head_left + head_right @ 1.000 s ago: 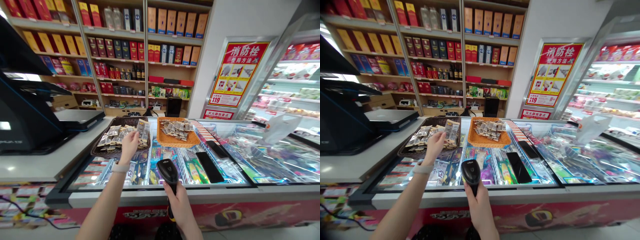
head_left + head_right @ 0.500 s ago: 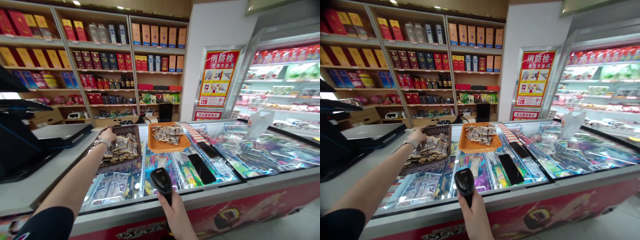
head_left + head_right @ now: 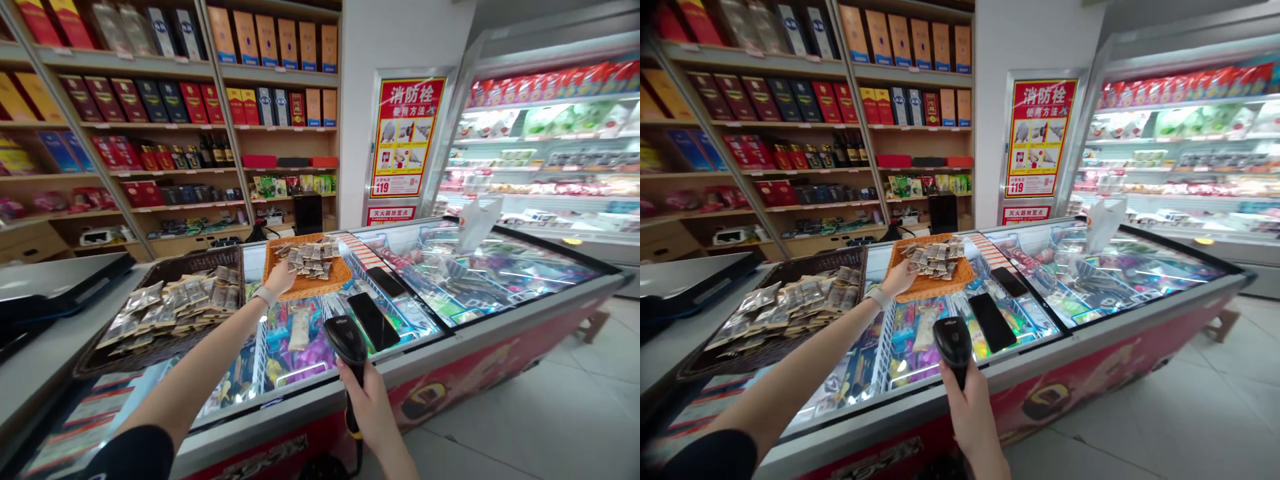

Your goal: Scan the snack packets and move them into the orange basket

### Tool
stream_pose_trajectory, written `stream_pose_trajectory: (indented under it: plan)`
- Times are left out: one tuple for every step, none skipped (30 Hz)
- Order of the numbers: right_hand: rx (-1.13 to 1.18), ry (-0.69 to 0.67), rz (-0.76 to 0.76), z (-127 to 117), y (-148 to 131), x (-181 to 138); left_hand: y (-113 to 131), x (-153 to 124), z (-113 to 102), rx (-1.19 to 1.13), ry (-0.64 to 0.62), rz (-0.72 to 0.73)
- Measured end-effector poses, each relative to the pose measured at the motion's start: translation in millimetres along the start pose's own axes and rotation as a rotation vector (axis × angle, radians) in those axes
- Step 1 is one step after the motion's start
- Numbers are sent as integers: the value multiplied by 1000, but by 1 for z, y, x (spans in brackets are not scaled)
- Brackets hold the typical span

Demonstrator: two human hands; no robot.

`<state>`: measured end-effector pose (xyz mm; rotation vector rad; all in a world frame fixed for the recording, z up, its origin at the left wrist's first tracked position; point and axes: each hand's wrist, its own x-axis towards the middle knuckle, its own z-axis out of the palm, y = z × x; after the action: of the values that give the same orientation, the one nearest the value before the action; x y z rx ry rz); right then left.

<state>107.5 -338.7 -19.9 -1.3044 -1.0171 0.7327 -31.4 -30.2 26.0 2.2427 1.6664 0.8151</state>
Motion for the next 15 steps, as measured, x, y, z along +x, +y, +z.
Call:
stream_pose_trajectory:
  plan:
    - [-7,11,11,-6,3,0,2,9,6,6,21,-24]
    - [-10,21,21,-10,5,1,3,18,11,12,46,-54]
    - [-9,31,30,-14,7,1,3,27,13,18,70,-85]
    - [-6,39,39,-17,9,2,2,35,15,21,90,-117]
    - [-3,45,47,-20,10,2,1,43,16,21,102,-147]
    - [2,52,50,-21,11,3,-1,50,17,14,109,-173]
    - [7,59,50,-23,12,3,-2,57,18,0,111,-193]
    - [11,67,47,-24,12,3,-3,62,20,-19,111,-206]
    - [12,71,46,-25,13,3,-3,66,22,-43,112,-212]
    - [10,69,49,-27,13,3,-3,69,24,-71,115,-213]
    - [5,63,57,-28,14,3,-2,71,26,-101,121,-214]
    - [-3,53,68,-29,14,2,-1,72,28,-133,132,-217]
    - [-12,45,77,-29,14,2,1,71,31,-167,147,-225]
    - [-19,40,84,-30,15,1,3,70,32,-205,164,-237]
    - [-24,40,86,-30,15,0,5,69,33,-247,182,-252]
